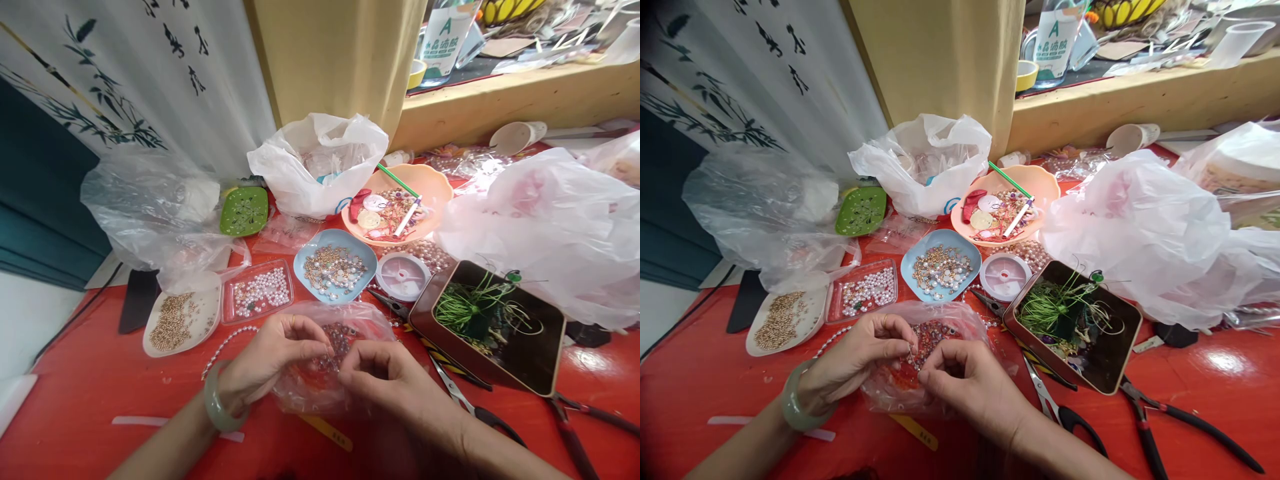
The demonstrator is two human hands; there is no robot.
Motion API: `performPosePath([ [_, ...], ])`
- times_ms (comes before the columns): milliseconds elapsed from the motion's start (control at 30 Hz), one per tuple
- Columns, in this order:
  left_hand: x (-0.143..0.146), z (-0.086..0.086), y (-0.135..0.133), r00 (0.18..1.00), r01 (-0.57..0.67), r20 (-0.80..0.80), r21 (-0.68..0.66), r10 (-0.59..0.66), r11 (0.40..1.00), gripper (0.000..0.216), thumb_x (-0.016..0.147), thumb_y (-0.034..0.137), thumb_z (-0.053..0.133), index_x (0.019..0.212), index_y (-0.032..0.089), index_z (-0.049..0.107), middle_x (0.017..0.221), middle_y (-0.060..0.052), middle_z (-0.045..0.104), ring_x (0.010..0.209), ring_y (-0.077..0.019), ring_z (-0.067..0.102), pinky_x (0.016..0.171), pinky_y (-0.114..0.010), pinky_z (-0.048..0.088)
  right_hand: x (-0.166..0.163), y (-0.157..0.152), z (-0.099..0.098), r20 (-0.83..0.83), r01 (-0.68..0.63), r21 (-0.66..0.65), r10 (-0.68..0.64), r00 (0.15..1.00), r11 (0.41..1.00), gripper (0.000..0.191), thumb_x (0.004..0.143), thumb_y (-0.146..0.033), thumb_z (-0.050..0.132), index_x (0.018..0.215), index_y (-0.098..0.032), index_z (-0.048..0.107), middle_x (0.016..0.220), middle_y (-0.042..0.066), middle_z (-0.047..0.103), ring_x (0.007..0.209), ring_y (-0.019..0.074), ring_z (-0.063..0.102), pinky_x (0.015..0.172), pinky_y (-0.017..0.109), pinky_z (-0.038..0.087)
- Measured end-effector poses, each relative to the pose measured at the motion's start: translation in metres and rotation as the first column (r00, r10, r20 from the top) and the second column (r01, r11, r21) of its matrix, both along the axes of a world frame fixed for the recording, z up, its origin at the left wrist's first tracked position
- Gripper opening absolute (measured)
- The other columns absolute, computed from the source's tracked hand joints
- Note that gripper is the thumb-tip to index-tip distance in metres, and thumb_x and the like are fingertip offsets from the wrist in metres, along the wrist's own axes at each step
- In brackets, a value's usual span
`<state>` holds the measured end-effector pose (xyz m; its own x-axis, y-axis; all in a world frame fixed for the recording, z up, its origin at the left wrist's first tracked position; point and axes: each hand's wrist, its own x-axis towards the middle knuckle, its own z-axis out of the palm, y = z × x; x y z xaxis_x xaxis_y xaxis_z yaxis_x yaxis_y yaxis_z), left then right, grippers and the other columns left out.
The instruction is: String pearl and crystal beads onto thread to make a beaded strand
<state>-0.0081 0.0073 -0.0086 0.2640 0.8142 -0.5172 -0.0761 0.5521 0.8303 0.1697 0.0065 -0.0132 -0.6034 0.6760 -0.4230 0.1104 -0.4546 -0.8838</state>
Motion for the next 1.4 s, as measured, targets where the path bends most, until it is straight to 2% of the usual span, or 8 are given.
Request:
performPosePath([
  [300, 0.0011, 0.0009, 0.001, 0.998, -0.045, 0.033, -0.024, 0.046, 0.999, 0.011, 0.059, 0.016, 0.074, 0.066, 0.013, 0.067, 0.065, 0.0, 0.061, 0.055, -0.007, 0.051, 0.052, -0.018, 0.041, -0.001, 0.0013, 0.0026, -0.015, 0.008, 0.012, -0.007, 1.0, 1.0, 0.017, 0.069, -0.029, 0.052, 0.059, -0.015, 0.049, 0.054, -0.004, 0.045, 0.05, 0.0067, 0.039, 0.049, 0.02, 0.03],
  [467, 0.0008, -0.0005, 0.0007, 0.999, -0.019, 0.047, -0.039, 0.021, 0.999, 0.013, 0.059, 0.021, 0.075, 0.066, 0.012, 0.069, 0.065, -0.002, 0.063, 0.052, -0.0068, 0.05, 0.052, -0.019, 0.041, -0.001, -0.0003, 0.0008, -0.02, 0.022, 0.011, -0.022, 1.0, 1.0, 0.017, 0.068, -0.029, 0.053, 0.059, -0.015, 0.049, 0.054, -0.004, 0.045, 0.05, 0.0068, 0.039, 0.049, 0.02, 0.03],
  [1067, 0.002, -0.0013, -0.0002, 0.997, -0.03, 0.067, -0.023, 0.031, 0.999, 0.016, 0.056, 0.021, 0.076, 0.064, 0.011, 0.067, 0.062, -0.001, 0.06, 0.053, -0.0068, 0.049, 0.05, -0.018, 0.04, -0.0014, -0.0005, 0.0001, 0.007, 0.013, 0.042, -0.014, 1.0, 0.999, 0.017, 0.07, -0.027, 0.053, 0.059, -0.015, 0.05, 0.055, -0.004, 0.045, 0.051, 0.0067, 0.038, 0.049, 0.02, 0.029],
  [1233, 0.0029, -0.0012, -0.0004, 0.998, -0.022, 0.055, -0.025, 0.024, 0.999, 0.016, 0.056, 0.019, 0.076, 0.064, 0.01, 0.066, 0.062, -0.001, 0.06, 0.052, -0.0071, 0.05, 0.051, -0.019, 0.04, -0.0019, -0.0012, -0.0005, 0.006, 0.034, 0.089, -0.034, 0.999, 0.995, 0.017, 0.071, -0.026, 0.053, 0.058, -0.015, 0.05, 0.055, -0.004, 0.046, 0.052, 0.0072, 0.04, 0.05, 0.02, 0.032],
  [1400, 0.0044, -0.0003, -0.0027, 0.999, -0.017, 0.041, -0.01, 0.017, 1.0, 0.017, 0.057, 0.017, 0.075, 0.069, 0.013, 0.065, 0.067, -0.001, 0.062, 0.058, -0.0092, 0.053, 0.054, -0.02, 0.042, -0.0018, -0.0023, -0.0023, 0.013, 0.03, 0.162, -0.032, 0.999, 0.986, 0.017, 0.076, -0.026, 0.051, 0.062, -0.015, 0.051, 0.059, -0.002, 0.054, 0.057, 0.0091, 0.048, 0.056, 0.021, 0.037],
])
